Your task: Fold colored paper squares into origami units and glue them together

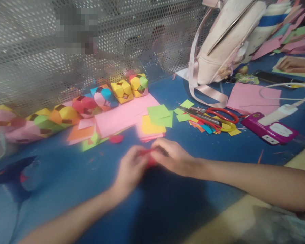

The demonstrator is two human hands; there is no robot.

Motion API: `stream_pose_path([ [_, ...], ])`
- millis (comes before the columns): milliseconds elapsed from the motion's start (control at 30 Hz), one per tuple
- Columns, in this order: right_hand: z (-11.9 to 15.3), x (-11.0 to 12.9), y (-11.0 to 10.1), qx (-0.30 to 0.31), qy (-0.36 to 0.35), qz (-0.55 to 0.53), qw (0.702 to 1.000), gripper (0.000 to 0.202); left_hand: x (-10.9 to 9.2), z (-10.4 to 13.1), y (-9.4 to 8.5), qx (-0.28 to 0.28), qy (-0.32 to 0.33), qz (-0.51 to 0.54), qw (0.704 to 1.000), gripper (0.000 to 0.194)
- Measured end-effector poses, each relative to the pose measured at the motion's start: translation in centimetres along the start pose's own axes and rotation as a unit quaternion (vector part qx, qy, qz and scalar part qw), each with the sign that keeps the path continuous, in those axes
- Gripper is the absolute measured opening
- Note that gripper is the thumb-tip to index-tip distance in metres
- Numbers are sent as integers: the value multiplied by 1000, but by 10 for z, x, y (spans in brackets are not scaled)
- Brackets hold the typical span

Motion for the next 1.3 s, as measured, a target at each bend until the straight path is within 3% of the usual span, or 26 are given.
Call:
stream_pose_path([
  [133, -1, 0, -1, 3, 31, 20, 999, 12, 2, -1, -1, -12, 2, -8, 1000, 6],
  [433, -1, 0, 0, -4, -7, 75, 997, 14, 0, 1, -2, -13, 4, -16, 1000, 8],
  [667, 1, 1, 0, -19, -124, 164, 978, 13, 0, -1, -5, -48, -5, 12, 999, 14],
  [867, 2, -3, 4, -24, -106, 181, 978, 10, -3, 0, -4, -21, -9, 33, 999, 15],
  [1033, 2, -1, 4, 7, -75, 187, 979, 11, -6, 2, -3, -12, -40, 91, 995, 15],
  [1300, 2, 3, 2, -1, -122, 195, 973, 13, -6, 1, -2, -17, -30, 111, 993, 15],
])
Point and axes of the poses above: each hand's wrist, its own z-axis away from the middle knuckle, its own y-axis out of the palm, x = y × z, the point moved 3 cm from there along -z, towards the middle knuckle, and after that the axes turned 12 degrees about -y, right-handed, at the moved point
